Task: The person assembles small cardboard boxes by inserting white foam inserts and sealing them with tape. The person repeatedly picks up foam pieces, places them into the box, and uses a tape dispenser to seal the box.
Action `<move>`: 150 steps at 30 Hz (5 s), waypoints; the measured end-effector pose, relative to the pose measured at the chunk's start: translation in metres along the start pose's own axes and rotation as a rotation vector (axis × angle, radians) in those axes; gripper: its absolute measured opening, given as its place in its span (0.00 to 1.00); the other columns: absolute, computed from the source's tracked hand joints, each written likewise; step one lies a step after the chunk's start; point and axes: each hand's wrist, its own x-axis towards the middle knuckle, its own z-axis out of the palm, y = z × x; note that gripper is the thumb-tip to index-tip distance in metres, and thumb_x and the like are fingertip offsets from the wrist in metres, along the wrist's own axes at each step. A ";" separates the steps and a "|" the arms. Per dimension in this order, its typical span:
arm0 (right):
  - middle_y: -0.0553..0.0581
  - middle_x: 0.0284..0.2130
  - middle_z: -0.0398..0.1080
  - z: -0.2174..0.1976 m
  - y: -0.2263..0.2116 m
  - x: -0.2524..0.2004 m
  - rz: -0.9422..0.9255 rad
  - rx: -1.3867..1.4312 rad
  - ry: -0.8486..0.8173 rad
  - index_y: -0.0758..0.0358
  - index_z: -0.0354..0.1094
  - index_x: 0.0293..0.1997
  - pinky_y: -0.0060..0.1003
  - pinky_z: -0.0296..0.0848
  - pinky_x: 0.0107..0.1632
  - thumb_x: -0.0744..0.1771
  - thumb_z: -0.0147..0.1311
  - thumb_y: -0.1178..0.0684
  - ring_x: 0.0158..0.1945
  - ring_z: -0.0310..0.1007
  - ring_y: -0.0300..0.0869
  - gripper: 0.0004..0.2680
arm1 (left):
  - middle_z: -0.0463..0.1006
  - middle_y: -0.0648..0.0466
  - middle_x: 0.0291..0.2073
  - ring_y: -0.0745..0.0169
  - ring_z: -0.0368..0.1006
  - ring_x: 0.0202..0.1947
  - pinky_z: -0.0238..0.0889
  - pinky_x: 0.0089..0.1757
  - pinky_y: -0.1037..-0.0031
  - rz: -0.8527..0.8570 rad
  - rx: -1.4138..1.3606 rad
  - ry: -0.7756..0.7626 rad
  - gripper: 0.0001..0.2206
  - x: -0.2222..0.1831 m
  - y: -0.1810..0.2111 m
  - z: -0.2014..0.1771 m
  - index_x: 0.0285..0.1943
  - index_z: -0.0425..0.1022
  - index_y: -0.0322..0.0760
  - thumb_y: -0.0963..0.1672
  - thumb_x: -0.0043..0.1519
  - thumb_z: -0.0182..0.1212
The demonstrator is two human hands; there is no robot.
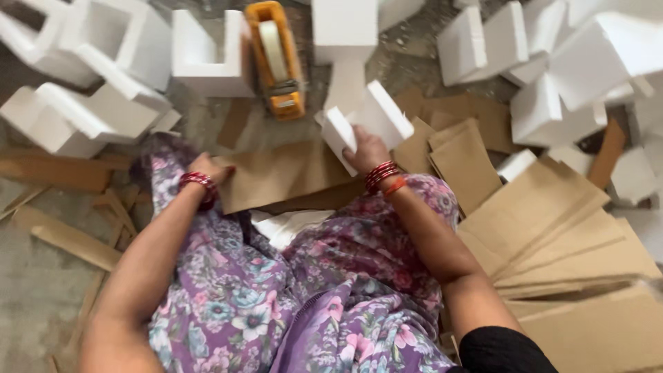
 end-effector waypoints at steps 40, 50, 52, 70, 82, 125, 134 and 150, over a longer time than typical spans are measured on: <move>0.58 0.38 0.80 0.036 0.096 0.050 0.175 -0.426 -0.263 0.60 0.80 0.44 0.43 0.79 0.43 0.65 0.63 0.45 0.38 0.80 0.47 0.10 | 0.82 0.43 0.47 0.46 0.81 0.47 0.72 0.50 0.62 0.264 -0.281 -0.209 0.27 -0.128 0.104 -0.014 0.61 0.75 0.39 0.52 0.54 0.70; 0.62 0.41 0.77 0.053 0.117 0.043 0.349 -0.181 -0.254 0.62 0.79 0.48 0.42 0.76 0.37 0.64 0.66 0.47 0.36 0.74 0.46 0.12 | 0.81 0.41 0.46 0.45 0.79 0.48 0.70 0.51 0.61 0.304 -0.240 -0.153 0.28 -0.128 0.103 -0.018 0.63 0.71 0.39 0.51 0.54 0.71; 0.63 0.42 0.77 0.035 0.098 0.045 0.376 0.202 -0.221 0.63 0.79 0.48 0.42 0.75 0.36 0.64 0.67 0.48 0.36 0.73 0.46 0.13 | 0.82 0.43 0.46 0.46 0.81 0.46 0.72 0.51 0.62 0.291 -0.251 -0.188 0.26 -0.128 0.106 -0.018 0.61 0.74 0.39 0.51 0.55 0.70; 0.63 0.50 0.76 0.041 -0.043 -0.036 0.021 0.477 -0.092 0.49 0.55 0.66 0.42 0.77 0.55 0.57 0.65 0.59 0.51 0.79 0.52 0.31 | 0.79 0.37 0.46 0.40 0.78 0.47 0.70 0.48 0.59 0.475 -0.203 0.028 0.46 -0.107 0.077 -0.004 0.58 0.65 0.29 0.57 0.36 0.82; 0.61 0.42 0.78 0.031 -0.067 -0.003 -0.249 0.308 -0.271 0.47 0.63 0.58 0.45 0.80 0.46 0.57 0.65 0.59 0.43 0.81 0.55 0.25 | 0.78 0.46 0.39 0.47 0.77 0.37 0.73 0.35 0.59 1.135 0.389 0.173 0.17 -0.156 0.096 -0.037 0.54 0.70 0.40 0.48 0.59 0.63; 0.50 0.43 0.79 0.058 -0.024 0.052 0.132 0.726 -0.720 0.56 0.76 0.47 0.29 0.77 0.38 0.68 0.52 0.35 0.41 0.79 0.31 0.17 | 0.44 0.42 0.77 0.33 0.32 0.78 0.22 0.66 0.31 1.029 0.802 0.055 0.57 -0.212 0.104 -0.044 0.80 0.50 0.73 0.57 0.35 0.78; 0.66 0.39 0.77 0.219 0.001 0.062 -0.728 0.108 -0.330 0.58 0.78 0.44 0.53 0.71 0.47 0.73 0.39 0.34 0.44 0.75 0.60 0.21 | 0.47 0.42 0.75 0.36 0.37 0.77 0.26 0.67 0.30 1.055 0.622 0.074 0.56 -0.205 0.075 -0.039 0.76 0.54 0.74 0.58 0.32 0.78; 0.64 0.45 0.77 0.083 -0.058 0.001 -0.512 0.272 -0.169 0.53 0.65 0.62 0.49 0.74 0.51 0.60 0.67 0.48 0.47 0.77 0.57 0.24 | 0.44 0.47 0.80 0.44 0.38 0.79 0.29 0.69 0.39 1.139 0.666 0.240 0.49 -0.198 0.084 -0.036 0.81 0.53 0.66 0.55 0.46 0.74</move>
